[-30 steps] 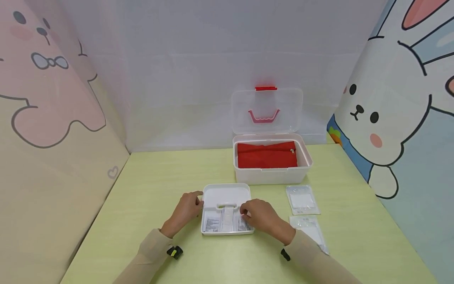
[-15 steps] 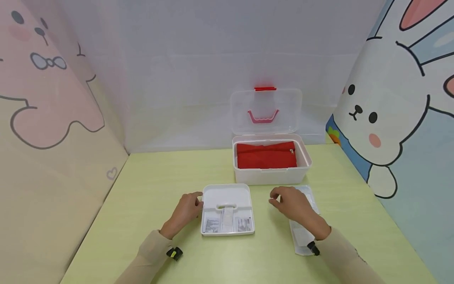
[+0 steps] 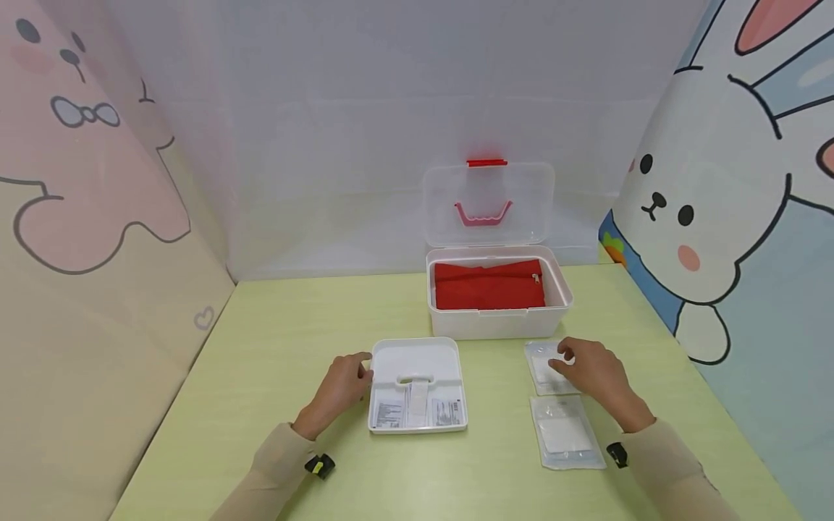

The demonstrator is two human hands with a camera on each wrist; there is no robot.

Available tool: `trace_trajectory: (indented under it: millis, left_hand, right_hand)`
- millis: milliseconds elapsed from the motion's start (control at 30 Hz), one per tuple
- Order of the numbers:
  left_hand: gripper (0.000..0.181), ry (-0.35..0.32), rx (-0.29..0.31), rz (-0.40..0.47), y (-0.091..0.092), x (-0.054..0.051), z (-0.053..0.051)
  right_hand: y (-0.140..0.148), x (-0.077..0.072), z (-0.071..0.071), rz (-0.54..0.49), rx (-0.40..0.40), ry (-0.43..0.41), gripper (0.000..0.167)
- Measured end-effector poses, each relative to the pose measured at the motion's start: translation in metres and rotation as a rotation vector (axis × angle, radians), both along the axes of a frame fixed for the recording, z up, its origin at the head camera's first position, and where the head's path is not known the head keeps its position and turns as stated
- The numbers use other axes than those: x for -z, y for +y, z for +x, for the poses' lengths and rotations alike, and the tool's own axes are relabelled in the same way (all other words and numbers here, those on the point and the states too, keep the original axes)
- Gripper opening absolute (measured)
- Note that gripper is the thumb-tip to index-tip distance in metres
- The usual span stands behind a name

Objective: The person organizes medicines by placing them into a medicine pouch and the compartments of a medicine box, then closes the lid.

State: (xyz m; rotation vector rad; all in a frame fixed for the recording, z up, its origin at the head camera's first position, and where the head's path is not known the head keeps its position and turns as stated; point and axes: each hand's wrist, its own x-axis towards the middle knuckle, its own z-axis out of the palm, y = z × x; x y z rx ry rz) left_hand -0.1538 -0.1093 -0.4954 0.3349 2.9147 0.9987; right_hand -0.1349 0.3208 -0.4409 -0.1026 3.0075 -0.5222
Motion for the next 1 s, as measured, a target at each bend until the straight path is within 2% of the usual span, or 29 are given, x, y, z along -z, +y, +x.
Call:
trace_trajectory:
  millis: [167, 667, 1000]
  left_hand:
    - [0.037, 0.017, 0.013, 0.013, 0.0, 0.0, -0.001]
    - [0.036, 0.025, -0.005, -0.006, 0.0, 0.004, 0.0]
    - [0.037, 0.023, -0.003, -0.006, 0.0, 0.001, 0.001]
  right_hand:
    - [0.01, 0.005, -0.003, 0.009, 0.042, -0.064, 0.042]
    - [0.017, 0.017, -0.008, 0.005, 0.155, -0.252, 0.075]
    - [0.019, 0.023, -0.013, 0.037, 0.185, -0.255, 0.09]
